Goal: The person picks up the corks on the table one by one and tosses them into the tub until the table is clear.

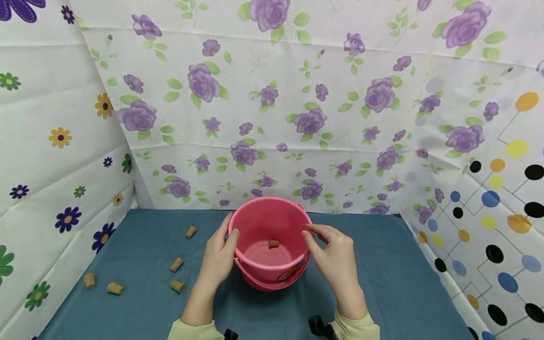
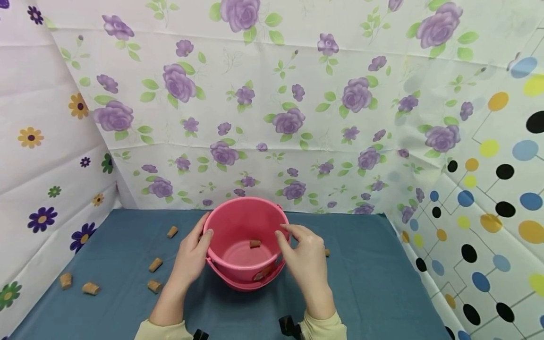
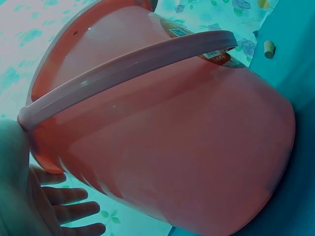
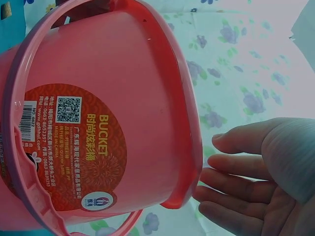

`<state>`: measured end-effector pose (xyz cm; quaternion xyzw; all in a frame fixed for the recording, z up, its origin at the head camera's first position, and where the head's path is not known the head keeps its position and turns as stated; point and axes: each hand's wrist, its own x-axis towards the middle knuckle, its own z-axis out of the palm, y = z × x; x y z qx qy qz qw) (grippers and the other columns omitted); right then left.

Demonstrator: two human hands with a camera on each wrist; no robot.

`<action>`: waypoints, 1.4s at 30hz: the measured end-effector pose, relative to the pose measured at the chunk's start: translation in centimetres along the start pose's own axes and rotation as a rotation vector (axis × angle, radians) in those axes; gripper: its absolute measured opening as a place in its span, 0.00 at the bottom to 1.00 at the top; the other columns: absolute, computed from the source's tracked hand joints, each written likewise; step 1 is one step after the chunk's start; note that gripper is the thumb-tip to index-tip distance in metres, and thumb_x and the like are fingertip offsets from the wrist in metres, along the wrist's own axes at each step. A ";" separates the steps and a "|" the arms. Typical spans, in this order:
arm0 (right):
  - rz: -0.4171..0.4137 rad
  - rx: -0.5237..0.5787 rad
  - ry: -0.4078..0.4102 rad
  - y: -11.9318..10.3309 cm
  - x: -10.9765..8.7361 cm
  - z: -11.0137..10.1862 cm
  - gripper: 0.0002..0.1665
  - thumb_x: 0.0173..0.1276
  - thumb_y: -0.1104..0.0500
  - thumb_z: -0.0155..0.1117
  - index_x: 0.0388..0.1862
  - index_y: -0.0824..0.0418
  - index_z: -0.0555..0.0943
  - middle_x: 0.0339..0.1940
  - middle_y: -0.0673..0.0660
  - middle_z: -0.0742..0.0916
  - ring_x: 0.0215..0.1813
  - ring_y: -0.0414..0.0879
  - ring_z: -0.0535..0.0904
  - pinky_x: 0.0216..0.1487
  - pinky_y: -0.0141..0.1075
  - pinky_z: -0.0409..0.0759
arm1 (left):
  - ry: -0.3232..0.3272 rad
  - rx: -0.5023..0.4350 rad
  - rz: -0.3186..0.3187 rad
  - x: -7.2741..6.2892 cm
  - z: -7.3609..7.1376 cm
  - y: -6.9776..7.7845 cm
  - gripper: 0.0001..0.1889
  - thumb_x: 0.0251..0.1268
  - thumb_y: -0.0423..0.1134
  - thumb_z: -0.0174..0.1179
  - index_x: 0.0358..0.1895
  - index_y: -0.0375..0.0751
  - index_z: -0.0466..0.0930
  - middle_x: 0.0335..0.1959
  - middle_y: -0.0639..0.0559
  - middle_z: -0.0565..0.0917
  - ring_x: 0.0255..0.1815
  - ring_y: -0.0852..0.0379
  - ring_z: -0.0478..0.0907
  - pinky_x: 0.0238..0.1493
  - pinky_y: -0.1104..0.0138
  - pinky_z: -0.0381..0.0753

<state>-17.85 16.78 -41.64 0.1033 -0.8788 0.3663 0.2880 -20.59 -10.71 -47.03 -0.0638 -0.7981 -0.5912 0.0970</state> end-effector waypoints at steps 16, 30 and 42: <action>0.027 0.017 0.036 0.6 0.3 -1.0 0.13 0.69 0.57 0.80 0.50 0.61 0.94 0.48 0.55 0.93 0.52 0.50 0.91 0.52 0.46 0.89 | -0.001 -0.003 0.013 0.2 0.0 0.2 0.32 0.87 0.44 0.51 0.87 0.43 0.56 0.83 0.40 0.64 0.75 0.39 0.73 0.64 0.44 0.81; 0.063 0.017 0.065 1.2 0.4 -2.6 0.13 0.72 0.56 0.78 0.51 0.59 0.93 0.49 0.55 0.93 0.53 0.50 0.90 0.53 0.47 0.89 | 0.000 -0.008 0.012 0.2 -0.1 0.1 0.32 0.88 0.44 0.50 0.87 0.43 0.55 0.84 0.41 0.63 0.77 0.38 0.71 0.65 0.44 0.80; 0.132 -0.006 0.069 1.9 0.2 -3.5 0.14 0.74 0.53 0.76 0.53 0.59 0.93 0.51 0.56 0.93 0.53 0.51 0.90 0.54 0.48 0.88 | 0.007 -0.001 0.010 0.0 0.0 -0.1 0.32 0.87 0.44 0.51 0.87 0.44 0.56 0.83 0.40 0.65 0.74 0.38 0.74 0.63 0.44 0.82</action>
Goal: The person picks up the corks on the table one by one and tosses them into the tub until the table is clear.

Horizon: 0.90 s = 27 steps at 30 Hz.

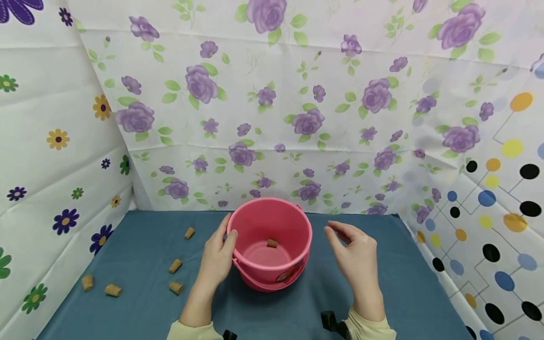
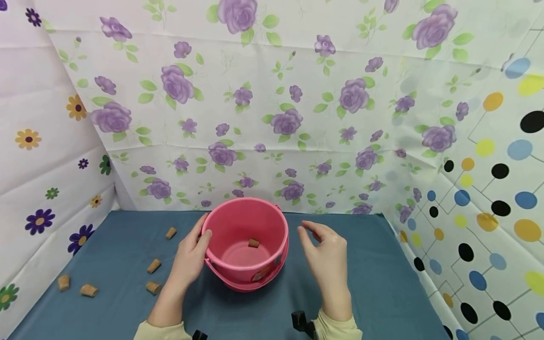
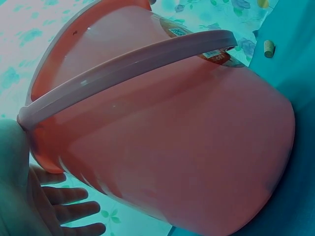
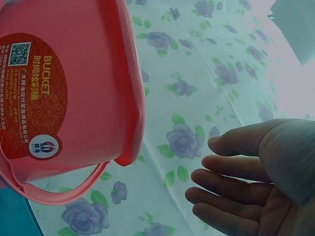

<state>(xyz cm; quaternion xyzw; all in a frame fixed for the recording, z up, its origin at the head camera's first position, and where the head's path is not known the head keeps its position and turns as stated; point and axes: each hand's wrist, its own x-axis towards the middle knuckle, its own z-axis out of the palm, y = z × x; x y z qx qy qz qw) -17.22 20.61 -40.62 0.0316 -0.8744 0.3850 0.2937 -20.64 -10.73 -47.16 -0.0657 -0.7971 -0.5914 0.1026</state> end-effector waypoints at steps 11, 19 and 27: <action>0.012 0.002 -0.044 0.1 -0.3 0.1 0.14 0.75 0.55 0.75 0.54 0.59 0.93 0.52 0.56 0.93 0.54 0.51 0.90 0.55 0.49 0.88 | -0.006 0.003 0.004 0.1 0.0 -0.2 0.32 0.88 0.45 0.50 0.87 0.44 0.56 0.83 0.39 0.65 0.72 0.38 0.76 0.62 0.44 0.83; 0.048 -0.061 -0.123 1.4 -0.2 0.2 0.16 0.76 0.52 0.73 0.56 0.58 0.92 0.53 0.58 0.92 0.56 0.53 0.89 0.56 0.52 0.88 | 0.009 0.007 0.000 0.0 0.0 -0.2 0.32 0.87 0.44 0.50 0.87 0.43 0.57 0.83 0.39 0.66 0.71 0.39 0.78 0.62 0.44 0.83; 0.099 -0.138 -0.156 3.6 -0.2 -0.6 0.17 0.78 0.52 0.71 0.59 0.59 0.91 0.56 0.60 0.91 0.57 0.57 0.87 0.57 0.55 0.87 | 0.003 0.000 0.001 0.1 0.0 -0.1 0.32 0.88 0.44 0.50 0.87 0.44 0.57 0.83 0.39 0.66 0.71 0.39 0.78 0.62 0.45 0.83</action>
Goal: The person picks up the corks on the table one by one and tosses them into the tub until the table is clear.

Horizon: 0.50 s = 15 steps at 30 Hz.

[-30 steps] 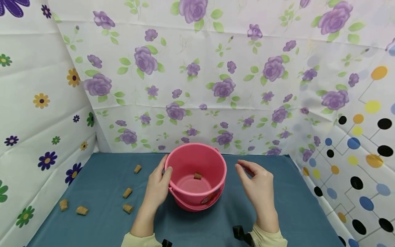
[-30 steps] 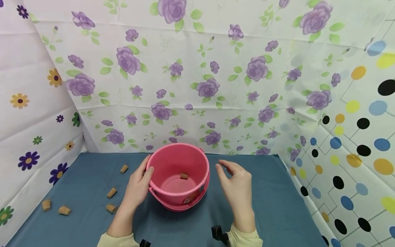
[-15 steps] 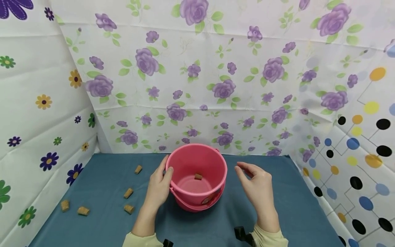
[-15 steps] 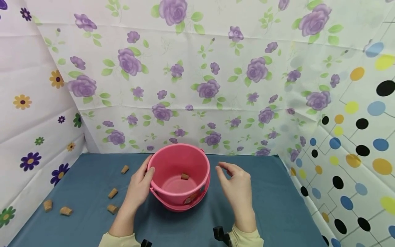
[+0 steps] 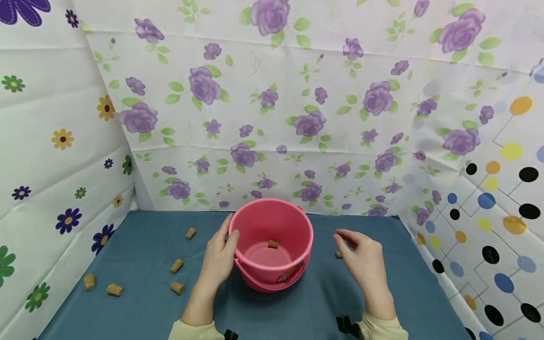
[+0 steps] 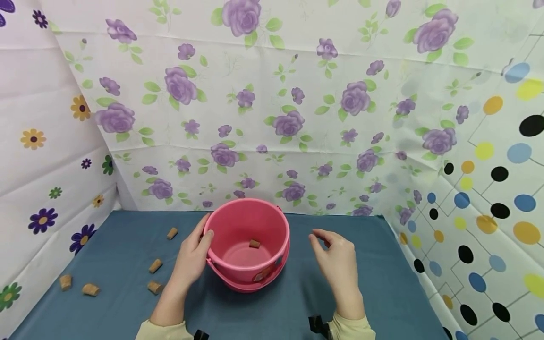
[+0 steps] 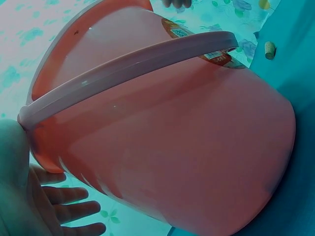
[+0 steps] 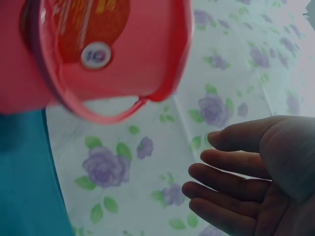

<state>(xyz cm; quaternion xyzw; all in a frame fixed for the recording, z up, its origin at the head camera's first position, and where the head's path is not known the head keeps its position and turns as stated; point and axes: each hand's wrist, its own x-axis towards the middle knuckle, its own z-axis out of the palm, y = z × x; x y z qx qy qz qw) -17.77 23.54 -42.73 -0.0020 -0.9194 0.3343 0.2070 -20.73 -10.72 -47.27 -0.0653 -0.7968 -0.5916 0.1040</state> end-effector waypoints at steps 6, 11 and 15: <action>0.000 -0.047 -0.005 1.8 0.6 0.0 0.17 0.78 0.53 0.70 0.59 0.60 0.91 0.52 0.61 0.92 0.50 0.56 0.88 0.49 0.54 0.88 | 0.000 0.002 -0.005 0.0 0.0 0.1 0.32 0.87 0.44 0.50 0.87 0.43 0.56 0.83 0.39 0.66 0.72 0.38 0.77 0.63 0.45 0.83; 0.015 -0.060 -0.046 3.4 1.3 0.1 0.18 0.79 0.52 0.68 0.60 0.60 0.90 0.50 0.60 0.92 0.47 0.52 0.87 0.45 0.51 0.87 | 0.006 0.005 -0.002 0.0 -0.1 0.1 0.32 0.87 0.44 0.50 0.87 0.43 0.57 0.83 0.39 0.66 0.72 0.38 0.76 0.64 0.44 0.82; 0.036 -0.075 -0.101 4.7 1.5 0.3 0.20 0.80 0.52 0.68 0.61 0.62 0.89 0.51 0.61 0.92 0.47 0.54 0.88 0.45 0.51 0.88 | -0.001 0.005 0.003 0.0 -0.1 0.0 0.32 0.88 0.44 0.50 0.87 0.43 0.57 0.82 0.39 0.66 0.71 0.38 0.77 0.63 0.45 0.83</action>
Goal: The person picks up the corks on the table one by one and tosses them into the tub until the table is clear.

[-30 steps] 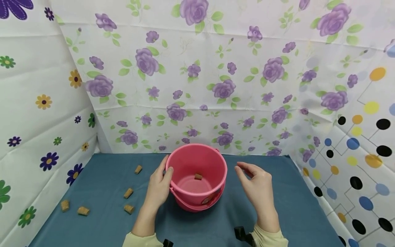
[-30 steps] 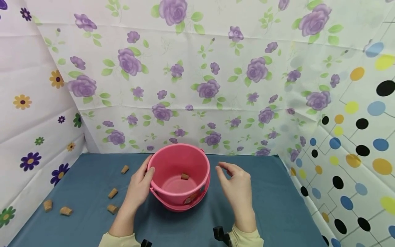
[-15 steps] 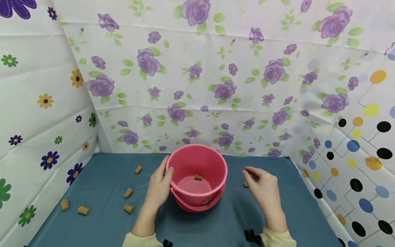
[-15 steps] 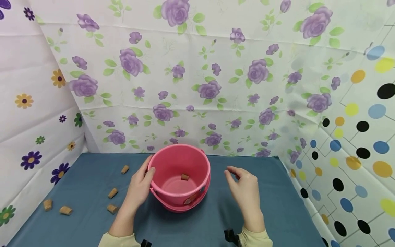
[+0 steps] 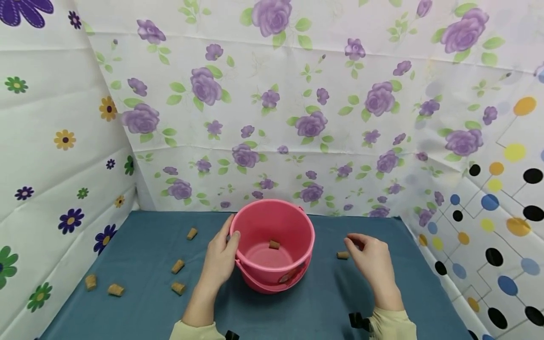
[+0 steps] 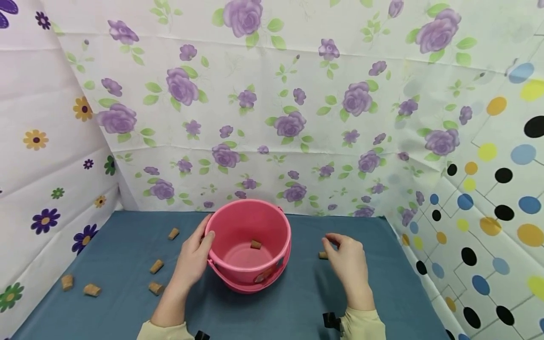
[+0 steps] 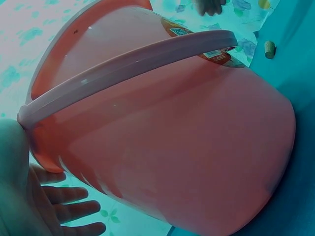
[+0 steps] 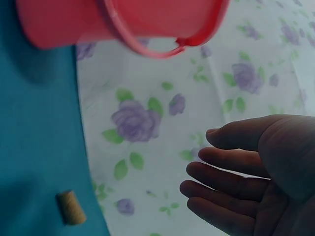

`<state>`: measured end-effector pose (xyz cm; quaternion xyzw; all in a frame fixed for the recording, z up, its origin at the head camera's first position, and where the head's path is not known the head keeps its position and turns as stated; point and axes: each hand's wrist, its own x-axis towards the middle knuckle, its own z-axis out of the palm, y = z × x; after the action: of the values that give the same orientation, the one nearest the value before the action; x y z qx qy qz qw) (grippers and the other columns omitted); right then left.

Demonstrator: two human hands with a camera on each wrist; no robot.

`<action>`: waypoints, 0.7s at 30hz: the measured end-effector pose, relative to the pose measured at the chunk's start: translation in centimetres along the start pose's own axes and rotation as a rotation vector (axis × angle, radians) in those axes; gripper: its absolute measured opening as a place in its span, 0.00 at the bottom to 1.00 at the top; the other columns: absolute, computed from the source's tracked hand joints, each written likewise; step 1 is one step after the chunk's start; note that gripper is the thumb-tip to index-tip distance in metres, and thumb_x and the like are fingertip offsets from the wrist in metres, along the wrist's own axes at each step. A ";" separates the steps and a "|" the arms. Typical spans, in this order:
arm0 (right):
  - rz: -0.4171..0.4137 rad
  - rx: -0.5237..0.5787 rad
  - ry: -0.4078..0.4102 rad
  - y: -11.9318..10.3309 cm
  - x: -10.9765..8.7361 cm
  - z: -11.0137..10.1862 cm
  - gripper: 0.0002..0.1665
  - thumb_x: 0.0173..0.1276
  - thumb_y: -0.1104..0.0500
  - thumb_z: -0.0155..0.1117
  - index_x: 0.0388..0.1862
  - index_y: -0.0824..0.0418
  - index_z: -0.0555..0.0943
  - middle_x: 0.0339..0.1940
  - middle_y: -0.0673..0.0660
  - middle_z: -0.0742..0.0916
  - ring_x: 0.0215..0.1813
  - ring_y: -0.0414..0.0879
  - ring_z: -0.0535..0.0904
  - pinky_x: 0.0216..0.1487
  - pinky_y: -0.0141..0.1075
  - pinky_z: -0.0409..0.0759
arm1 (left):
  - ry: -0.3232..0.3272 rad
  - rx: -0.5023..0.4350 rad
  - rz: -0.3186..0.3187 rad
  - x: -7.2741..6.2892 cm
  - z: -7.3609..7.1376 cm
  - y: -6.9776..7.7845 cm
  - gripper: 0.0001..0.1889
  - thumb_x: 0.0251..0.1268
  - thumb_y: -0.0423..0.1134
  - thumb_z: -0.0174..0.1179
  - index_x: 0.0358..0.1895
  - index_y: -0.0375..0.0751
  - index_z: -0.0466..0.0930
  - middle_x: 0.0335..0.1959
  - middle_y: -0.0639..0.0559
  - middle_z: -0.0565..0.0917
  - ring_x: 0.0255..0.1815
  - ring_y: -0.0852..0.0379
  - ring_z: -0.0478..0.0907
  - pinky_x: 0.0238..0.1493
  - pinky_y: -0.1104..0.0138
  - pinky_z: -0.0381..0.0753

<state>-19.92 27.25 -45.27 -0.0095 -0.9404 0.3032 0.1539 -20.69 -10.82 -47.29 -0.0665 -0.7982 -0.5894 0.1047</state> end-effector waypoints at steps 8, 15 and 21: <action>0.039 -0.028 -0.080 2.5 0.5 1.0 0.19 0.79 0.55 0.68 0.61 0.65 0.88 0.51 0.62 0.92 0.47 0.55 0.89 0.45 0.52 0.88 | -0.011 -0.018 0.019 -0.1 0.1 -0.2 0.32 0.88 0.44 0.51 0.87 0.42 0.57 0.82 0.38 0.65 0.72 0.38 0.77 0.62 0.45 0.84; 0.066 -0.079 -0.151 4.7 1.2 2.6 0.22 0.79 0.56 0.68 0.65 0.68 0.85 0.54 0.66 0.90 0.52 0.60 0.88 0.47 0.54 0.88 | -0.006 -0.008 0.016 0.0 0.1 -0.2 0.32 0.88 0.44 0.51 0.87 0.43 0.57 0.82 0.38 0.65 0.73 0.38 0.76 0.62 0.44 0.83; 0.080 -0.112 -0.151 5.4 1.5 3.4 0.23 0.78 0.56 0.68 0.64 0.69 0.86 0.53 0.67 0.90 0.52 0.61 0.88 0.47 0.56 0.87 | -0.009 -0.014 0.012 0.0 0.0 -0.1 0.32 0.88 0.45 0.51 0.87 0.43 0.56 0.83 0.38 0.65 0.74 0.38 0.74 0.63 0.44 0.83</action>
<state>-22.74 29.89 -50.59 -0.0330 -0.9636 0.2561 0.0697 -20.67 -10.84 -47.45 -0.0748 -0.7942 -0.5940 0.1042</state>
